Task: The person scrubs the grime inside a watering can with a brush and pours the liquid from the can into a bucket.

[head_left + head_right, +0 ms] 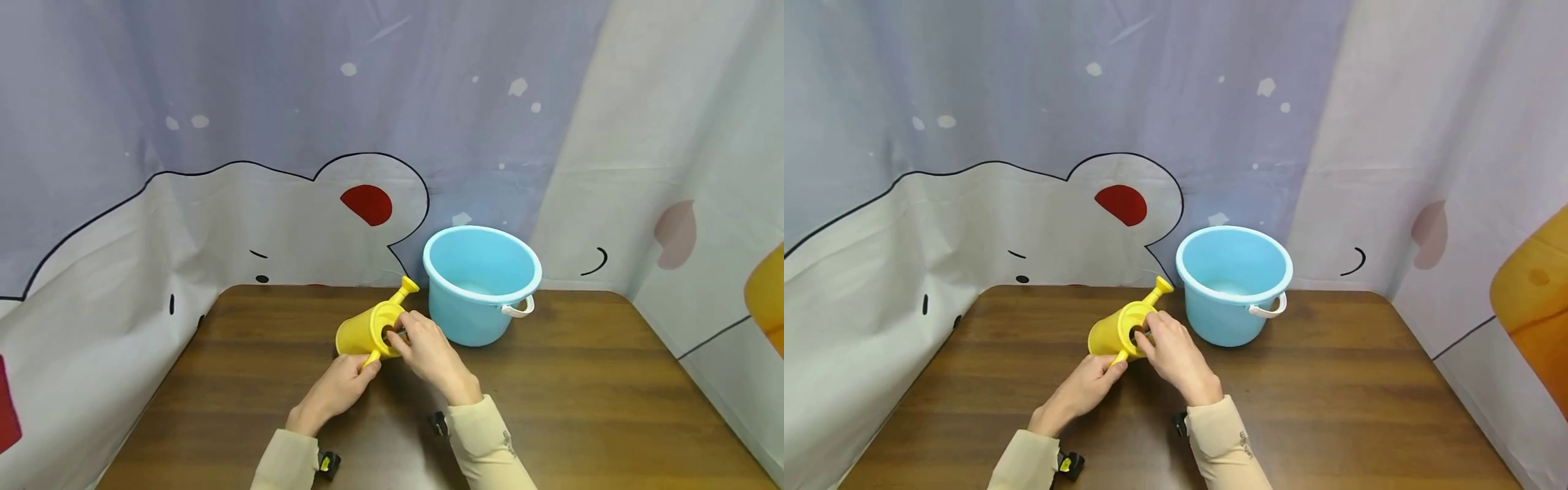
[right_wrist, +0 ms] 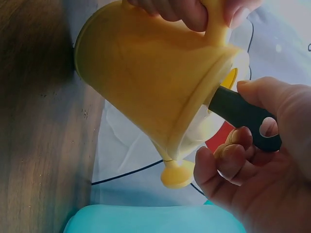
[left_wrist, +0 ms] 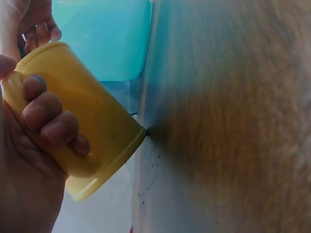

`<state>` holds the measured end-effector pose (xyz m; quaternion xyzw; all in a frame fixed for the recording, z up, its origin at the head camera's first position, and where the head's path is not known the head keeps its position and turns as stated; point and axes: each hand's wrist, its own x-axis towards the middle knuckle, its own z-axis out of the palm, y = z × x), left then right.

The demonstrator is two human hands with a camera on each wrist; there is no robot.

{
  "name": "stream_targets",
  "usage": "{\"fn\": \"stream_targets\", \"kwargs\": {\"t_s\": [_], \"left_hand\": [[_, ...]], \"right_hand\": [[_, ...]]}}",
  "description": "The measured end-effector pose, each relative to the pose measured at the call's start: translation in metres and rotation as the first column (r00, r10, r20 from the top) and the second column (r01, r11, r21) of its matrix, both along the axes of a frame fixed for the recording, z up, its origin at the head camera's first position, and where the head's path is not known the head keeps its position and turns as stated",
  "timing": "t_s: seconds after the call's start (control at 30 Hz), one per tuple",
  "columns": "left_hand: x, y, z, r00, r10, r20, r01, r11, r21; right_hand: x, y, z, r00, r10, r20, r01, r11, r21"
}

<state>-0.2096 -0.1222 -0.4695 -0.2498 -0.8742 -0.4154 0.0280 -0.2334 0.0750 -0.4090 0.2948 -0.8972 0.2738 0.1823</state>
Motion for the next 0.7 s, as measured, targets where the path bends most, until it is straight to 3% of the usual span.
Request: {"fn": "stream_targets", "kwargs": {"t_s": [0.33,0.7], "left_hand": [[0.0003,0.0003,0.0027,0.999,0.022,-0.041,-0.025,0.998,-0.057],[-0.0008,0.0009,-0.0017,0.999,0.037,-0.039,-0.04,0.996,-0.08]], "right_hand": [[-0.0025,0.0024,-0.0039,0.998,0.028,0.059,-0.028,1.0,-0.001],[-0.0002,0.0083,0.0029,0.998,-0.012,0.066,0.012,1.0,0.005]]}}
